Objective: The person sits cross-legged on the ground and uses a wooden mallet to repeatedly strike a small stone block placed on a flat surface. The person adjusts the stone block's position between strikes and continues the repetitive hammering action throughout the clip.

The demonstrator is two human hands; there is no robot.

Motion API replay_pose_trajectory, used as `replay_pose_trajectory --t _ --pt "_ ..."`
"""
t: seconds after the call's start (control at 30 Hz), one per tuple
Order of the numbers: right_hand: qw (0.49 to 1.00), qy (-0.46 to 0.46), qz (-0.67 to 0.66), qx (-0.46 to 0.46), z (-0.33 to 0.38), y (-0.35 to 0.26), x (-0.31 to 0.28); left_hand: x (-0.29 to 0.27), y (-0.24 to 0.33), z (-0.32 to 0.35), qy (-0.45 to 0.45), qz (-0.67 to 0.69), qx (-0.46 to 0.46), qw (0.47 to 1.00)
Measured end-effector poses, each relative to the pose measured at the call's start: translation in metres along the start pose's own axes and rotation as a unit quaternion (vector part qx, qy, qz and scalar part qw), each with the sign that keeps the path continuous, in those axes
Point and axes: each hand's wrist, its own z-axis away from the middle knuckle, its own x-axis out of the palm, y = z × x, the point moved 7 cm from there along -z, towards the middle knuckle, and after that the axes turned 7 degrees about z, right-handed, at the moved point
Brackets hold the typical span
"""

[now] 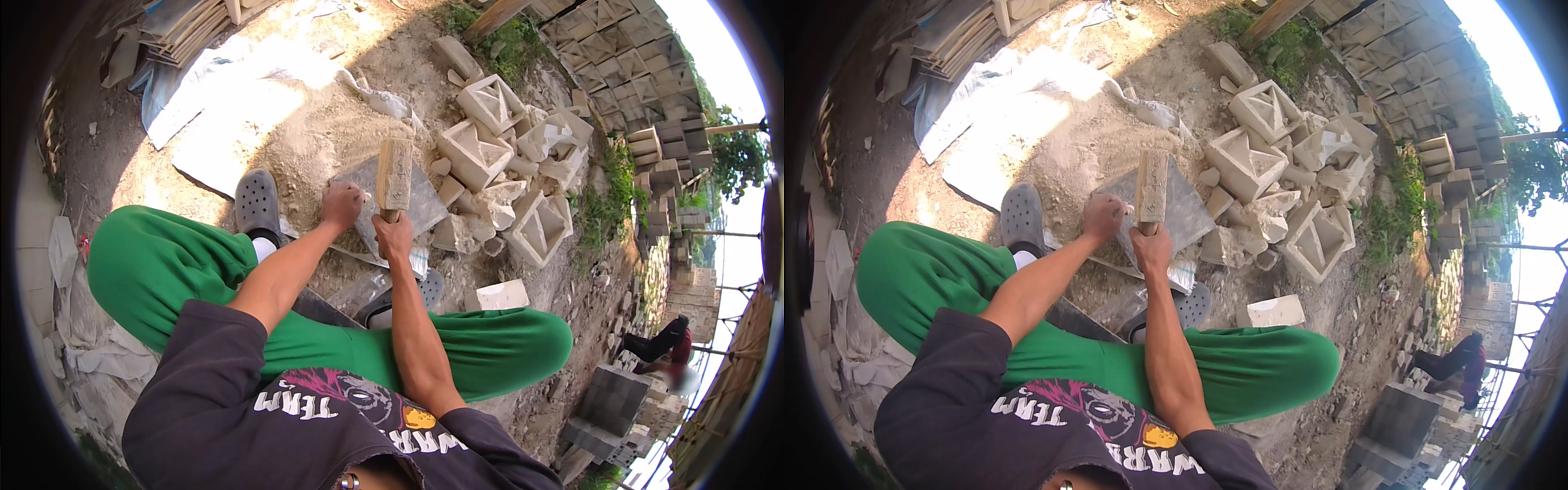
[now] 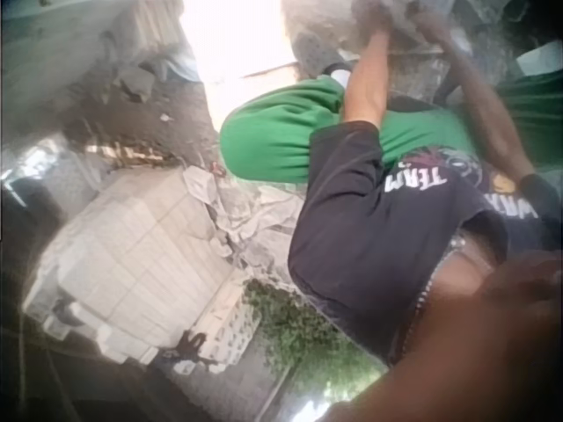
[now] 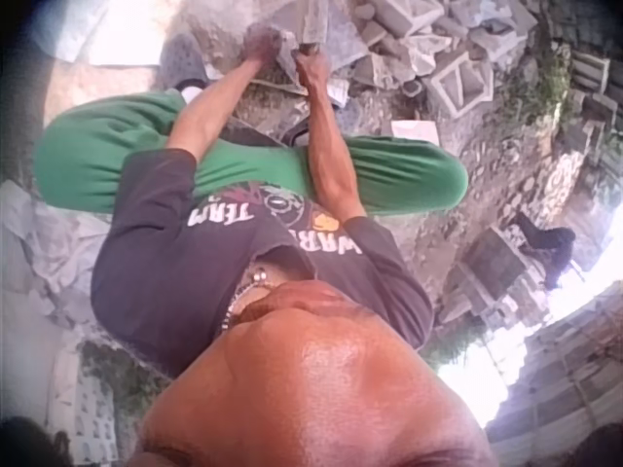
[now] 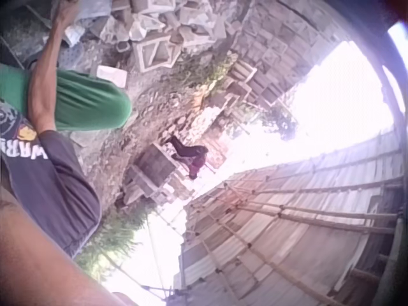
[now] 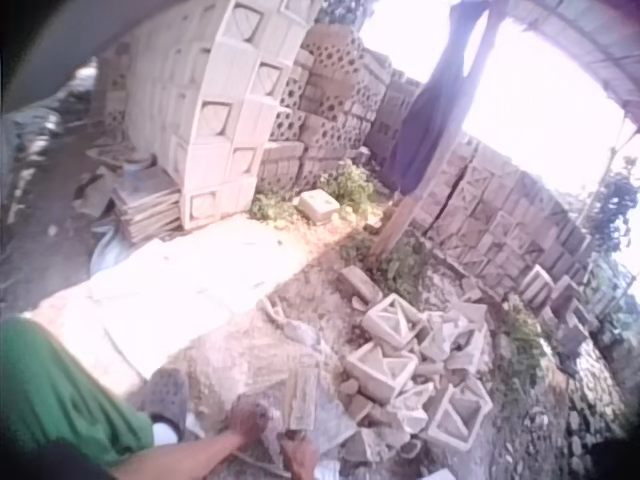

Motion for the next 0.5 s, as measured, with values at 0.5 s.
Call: replay_pose_trajectory --t 0.5 --pt "0.999 0.041 0.02 -0.01 -0.001 0.0 -0.01 -0.007 0.009 0.005 0.065 0.009 0.049 0.997"
